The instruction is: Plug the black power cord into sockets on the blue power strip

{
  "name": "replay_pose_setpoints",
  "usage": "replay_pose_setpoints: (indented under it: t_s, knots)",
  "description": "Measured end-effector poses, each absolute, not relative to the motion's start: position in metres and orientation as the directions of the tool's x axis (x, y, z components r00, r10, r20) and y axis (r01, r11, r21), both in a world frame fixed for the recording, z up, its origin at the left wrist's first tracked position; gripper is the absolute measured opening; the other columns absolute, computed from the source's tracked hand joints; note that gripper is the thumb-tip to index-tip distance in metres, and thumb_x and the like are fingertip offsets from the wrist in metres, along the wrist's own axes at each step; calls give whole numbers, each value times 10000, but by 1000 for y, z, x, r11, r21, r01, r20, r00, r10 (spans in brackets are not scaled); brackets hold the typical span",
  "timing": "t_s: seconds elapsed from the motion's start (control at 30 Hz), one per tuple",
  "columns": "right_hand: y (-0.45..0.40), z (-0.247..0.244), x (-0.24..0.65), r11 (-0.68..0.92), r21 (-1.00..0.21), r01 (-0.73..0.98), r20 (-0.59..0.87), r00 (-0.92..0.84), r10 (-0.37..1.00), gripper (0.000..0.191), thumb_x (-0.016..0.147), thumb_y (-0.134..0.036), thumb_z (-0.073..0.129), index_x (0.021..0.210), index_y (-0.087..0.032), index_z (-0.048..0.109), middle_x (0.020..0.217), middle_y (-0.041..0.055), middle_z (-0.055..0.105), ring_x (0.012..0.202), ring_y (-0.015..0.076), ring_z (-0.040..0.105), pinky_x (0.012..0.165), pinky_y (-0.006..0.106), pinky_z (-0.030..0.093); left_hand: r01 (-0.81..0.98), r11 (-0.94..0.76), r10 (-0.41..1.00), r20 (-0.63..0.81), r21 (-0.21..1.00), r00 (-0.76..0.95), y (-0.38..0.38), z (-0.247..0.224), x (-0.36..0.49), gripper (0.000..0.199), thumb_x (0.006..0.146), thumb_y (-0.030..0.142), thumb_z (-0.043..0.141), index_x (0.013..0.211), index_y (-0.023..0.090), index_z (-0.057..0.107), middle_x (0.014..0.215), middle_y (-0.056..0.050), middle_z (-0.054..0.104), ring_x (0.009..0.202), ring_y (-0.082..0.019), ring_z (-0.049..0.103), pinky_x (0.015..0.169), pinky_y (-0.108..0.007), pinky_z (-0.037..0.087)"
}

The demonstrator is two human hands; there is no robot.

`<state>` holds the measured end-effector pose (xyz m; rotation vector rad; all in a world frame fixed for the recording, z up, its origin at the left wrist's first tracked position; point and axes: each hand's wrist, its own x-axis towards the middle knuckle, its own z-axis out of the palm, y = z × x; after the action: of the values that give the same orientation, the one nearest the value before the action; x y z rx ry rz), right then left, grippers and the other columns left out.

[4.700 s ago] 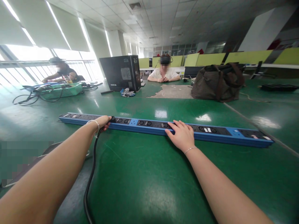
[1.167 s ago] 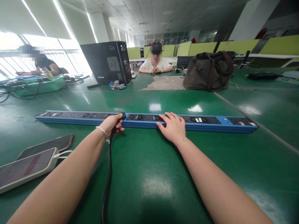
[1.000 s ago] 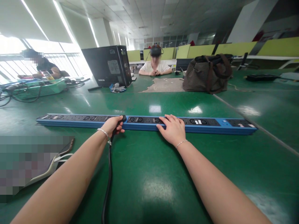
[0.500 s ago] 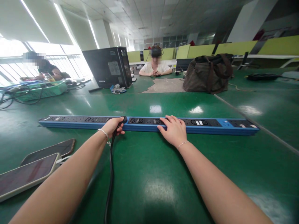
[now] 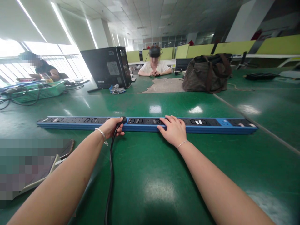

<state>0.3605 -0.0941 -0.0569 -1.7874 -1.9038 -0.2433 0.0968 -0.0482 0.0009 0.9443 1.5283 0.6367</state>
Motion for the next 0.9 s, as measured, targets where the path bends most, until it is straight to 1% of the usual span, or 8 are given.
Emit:
replay_pose_setpoints:
  t_s: [0.07, 0.2, 0.33, 0.43, 0.6, 0.67, 0.8, 0.9]
  knots:
    - [-94, -57, 360, 117, -212, 970, 483, 0, 876, 401, 859, -490, 470, 1181, -294, 608, 1297, 52, 554, 1234, 261, 419, 1007, 445, 249, 179, 499, 861, -508, 848, 5, -48, 2, 96, 360, 839, 356, 438, 546, 153, 489, 379, -6, 424, 397, -141, 533, 304, -167, 295]
    - [-95, -57, 360, 112, -212, 971, 481, 4, 877, 400, 860, -492, 471, 1183, -298, 606, 1298, 49, 555, 1235, 260, 419, 1006, 443, 250, 81, 372, 928, -371, 925, -24, -50, -2, 97, 156, 770, 228, 536, 644, 137, 550, 458, 3, 522, 352, -82, 456, 369, -192, 409]
    - [-95, -57, 360, 112, -205, 972, 480, 1, 877, 395, 859, -494, 477, 1183, -306, 603, 1298, 40, 555, 1233, 255, 422, 1005, 438, 250, 107, 293, 954, -282, 950, -103, -52, -15, 98, 264, 777, 306, 556, 583, 127, 549, 398, 5, 482, 367, -87, 485, 314, -156, 304]
    - [-95, -57, 360, 108, -203, 973, 482, 3, 876, 396, 859, -493, 475, 1186, -308, 600, 1301, 40, 552, 1232, 254, 421, 1004, 438, 248, 110, 249, 962, -232, 962, -144, -53, -14, 95, 284, 766, 327, 567, 567, 124, 557, 396, 3, 490, 389, -91, 511, 322, -152, 295]
    - [-95, -58, 360, 104, -205, 973, 480, 7, 877, 394, 860, -490, 474, 1185, -308, 600, 1303, 37, 549, 1235, 251, 416, 1009, 436, 239, -134, 128, 976, -149, 983, -158, -63, 25, 88, 273, 807, 309, 507, 586, 148, 529, 394, 34, 447, 393, -73, 489, 332, -148, 289]
    - [-95, -58, 360, 105, -205, 973, 478, 7, 878, 394, 860, -491, 473, 1184, -308, 601, 1303, 37, 549, 1234, 252, 415, 1009, 437, 239, -175, 87, 980, -116, 981, -163, -69, 40, 89, 287, 815, 329, 507, 587, 156, 526, 383, 35, 417, 398, -75, 483, 333, -153, 291]
    - [-94, -58, 360, 102, -203, 974, 474, 7, 881, 398, 861, -497, 467, 1182, -304, 602, 1300, 43, 549, 1235, 257, 412, 1006, 442, 243, -242, 81, 991, -103, 967, -80, -77, 43, 101, 278, 821, 344, 513, 615, 158, 526, 385, 46, 381, 364, -54, 395, 327, -158, 273]
    - [-94, -57, 360, 105, -200, 974, 472, 2, 882, 402, 862, -496, 465, 1187, -301, 598, 1302, 48, 547, 1236, 258, 412, 1004, 447, 246, -257, 198, 980, -185, 946, 71, -78, 27, 122, 319, 855, 351, 459, 609, 152, 495, 376, 71, 307, 319, -27, 284, 314, -140, 197]
